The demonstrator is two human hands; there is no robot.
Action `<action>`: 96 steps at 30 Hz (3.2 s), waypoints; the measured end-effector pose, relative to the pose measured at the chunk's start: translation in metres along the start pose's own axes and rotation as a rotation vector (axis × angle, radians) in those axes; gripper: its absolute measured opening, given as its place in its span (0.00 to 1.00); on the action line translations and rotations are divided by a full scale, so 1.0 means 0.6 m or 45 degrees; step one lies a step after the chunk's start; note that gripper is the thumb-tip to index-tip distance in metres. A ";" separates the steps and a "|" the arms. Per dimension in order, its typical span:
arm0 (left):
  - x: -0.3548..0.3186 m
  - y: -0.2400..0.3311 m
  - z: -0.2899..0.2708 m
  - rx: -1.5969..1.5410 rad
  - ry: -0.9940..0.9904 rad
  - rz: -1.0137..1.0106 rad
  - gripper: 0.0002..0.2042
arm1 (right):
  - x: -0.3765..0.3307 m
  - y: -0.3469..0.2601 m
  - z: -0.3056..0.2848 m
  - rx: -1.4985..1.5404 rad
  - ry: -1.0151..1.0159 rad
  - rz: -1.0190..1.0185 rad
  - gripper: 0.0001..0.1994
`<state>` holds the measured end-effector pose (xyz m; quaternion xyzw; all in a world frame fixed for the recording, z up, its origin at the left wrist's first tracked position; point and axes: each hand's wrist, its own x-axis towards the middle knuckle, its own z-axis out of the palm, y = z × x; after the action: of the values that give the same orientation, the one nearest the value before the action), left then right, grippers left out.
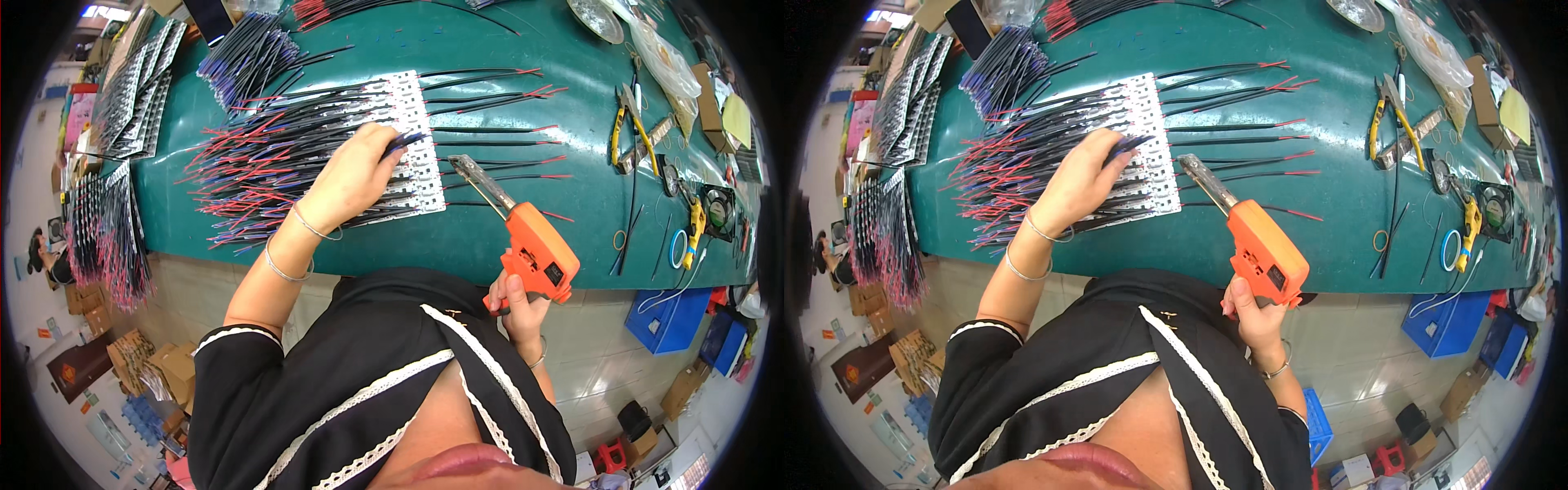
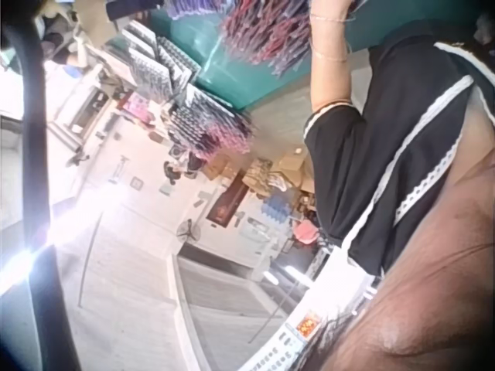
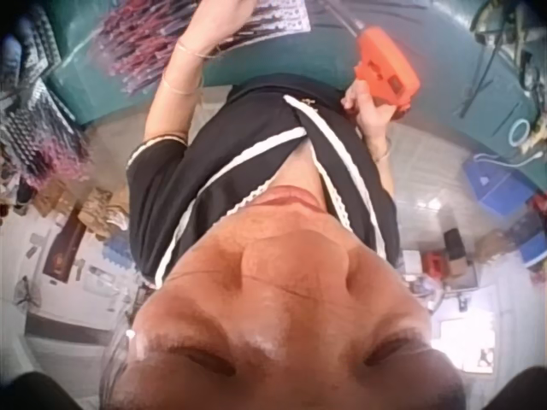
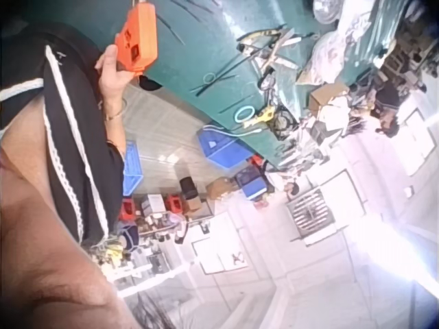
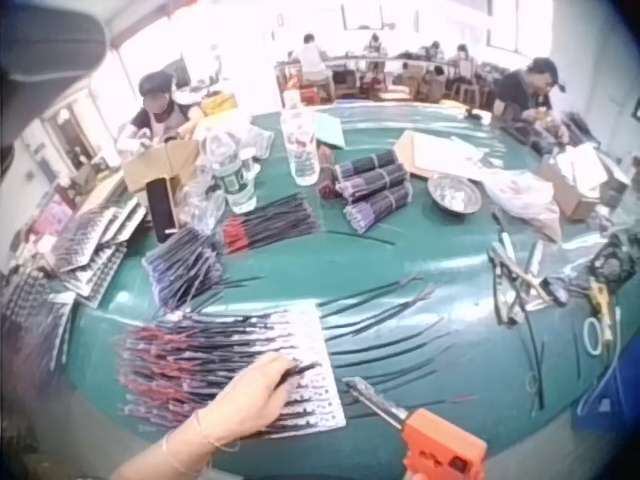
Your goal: The person positions wires onto circuit board strips by hand and solders them into place using a soldering gun.
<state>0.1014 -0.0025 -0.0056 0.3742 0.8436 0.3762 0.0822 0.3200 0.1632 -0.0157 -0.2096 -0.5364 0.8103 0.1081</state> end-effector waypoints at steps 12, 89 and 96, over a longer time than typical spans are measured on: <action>0.010 0.002 -0.018 0.226 -0.213 -0.203 0.10 | 0.009 0.001 0.020 -0.129 -0.071 0.047 0.14; 0.006 0.007 0.017 0.345 -0.154 -0.292 0.07 | 0.014 0.006 0.043 -0.189 -0.017 0.162 0.14; 0.003 0.007 0.022 0.356 -0.113 -0.265 0.08 | 0.013 0.013 0.036 -0.192 -0.046 0.166 0.14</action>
<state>0.1080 0.0085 -0.0117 0.3090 0.9174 0.2278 0.1050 0.3036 0.1457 -0.0175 -0.2368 -0.5831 0.7766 0.0293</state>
